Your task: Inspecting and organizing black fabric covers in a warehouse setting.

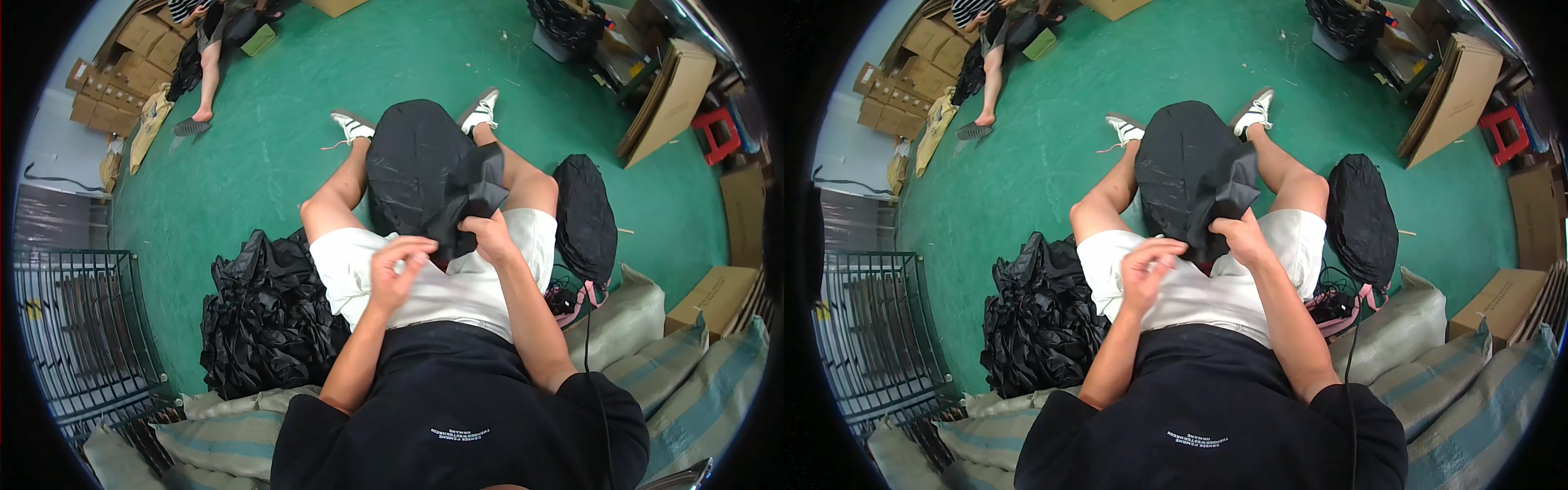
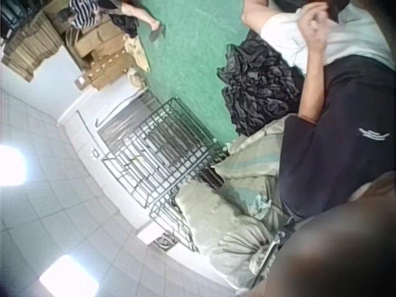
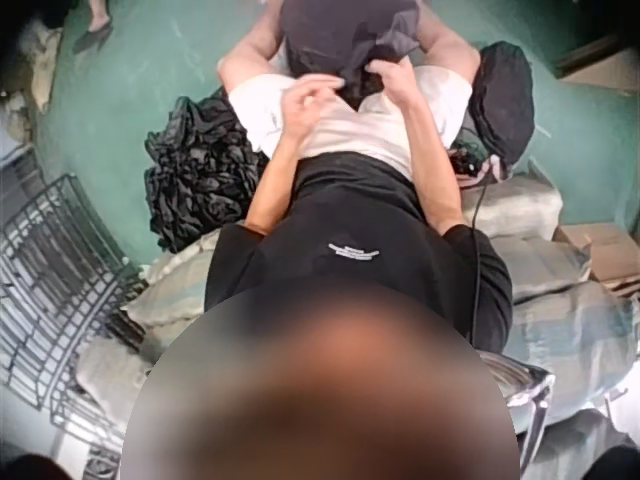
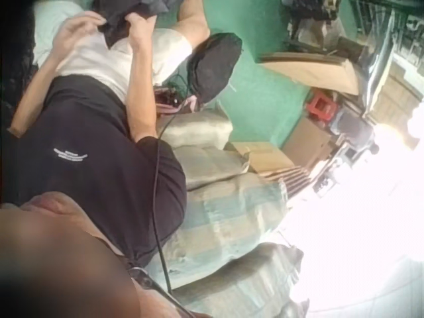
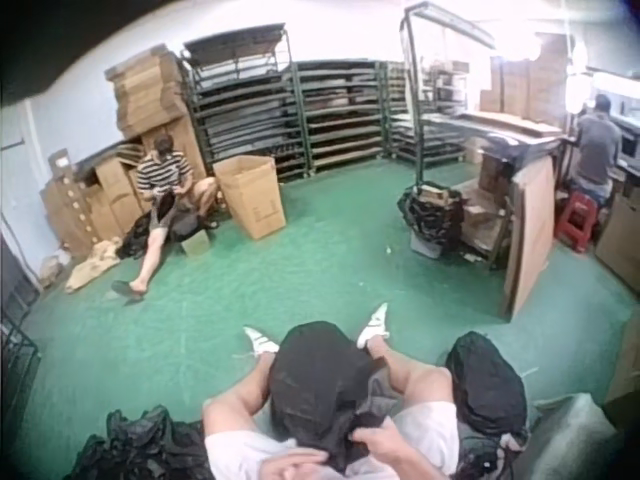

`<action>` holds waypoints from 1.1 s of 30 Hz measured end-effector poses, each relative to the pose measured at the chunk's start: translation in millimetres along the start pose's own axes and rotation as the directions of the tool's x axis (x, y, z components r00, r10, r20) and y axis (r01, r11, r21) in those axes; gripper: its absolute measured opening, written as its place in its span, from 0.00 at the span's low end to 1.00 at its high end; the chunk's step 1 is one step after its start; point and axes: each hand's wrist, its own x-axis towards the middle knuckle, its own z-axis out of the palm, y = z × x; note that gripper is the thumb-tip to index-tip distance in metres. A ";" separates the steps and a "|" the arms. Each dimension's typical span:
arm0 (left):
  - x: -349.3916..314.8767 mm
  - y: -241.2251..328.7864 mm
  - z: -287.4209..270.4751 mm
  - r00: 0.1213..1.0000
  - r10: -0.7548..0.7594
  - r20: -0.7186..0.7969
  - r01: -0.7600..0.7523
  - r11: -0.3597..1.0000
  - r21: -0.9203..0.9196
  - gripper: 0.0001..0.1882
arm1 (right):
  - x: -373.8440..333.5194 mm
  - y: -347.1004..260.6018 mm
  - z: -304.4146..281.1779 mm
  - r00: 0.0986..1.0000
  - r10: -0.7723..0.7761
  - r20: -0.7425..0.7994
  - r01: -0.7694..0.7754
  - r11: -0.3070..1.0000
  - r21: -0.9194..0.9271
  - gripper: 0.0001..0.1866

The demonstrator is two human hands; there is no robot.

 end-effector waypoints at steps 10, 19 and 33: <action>18.7 -12.8 -1.7 0.951 -0.102 -0.293 0.146 0.980 0.133 0.35 | -38.8 -0.2 6.5 0.781 0.320 0.537 -0.255 0.947 -0.194 0.27; -9.3 -52.8 -33.3 0.958 -0.233 -0.170 0.170 0.933 -0.317 0.21 | -36.0 -14.1 10.8 0.832 0.238 0.502 -0.208 0.971 -0.116 0.34; 30.5 31.4 -43.4 0.955 -0.174 -0.240 0.149 0.982 -0.119 0.11 | -1.7 11.9 -0.1 0.766 -0.640 0.051 0.536 0.593 -0.601 0.08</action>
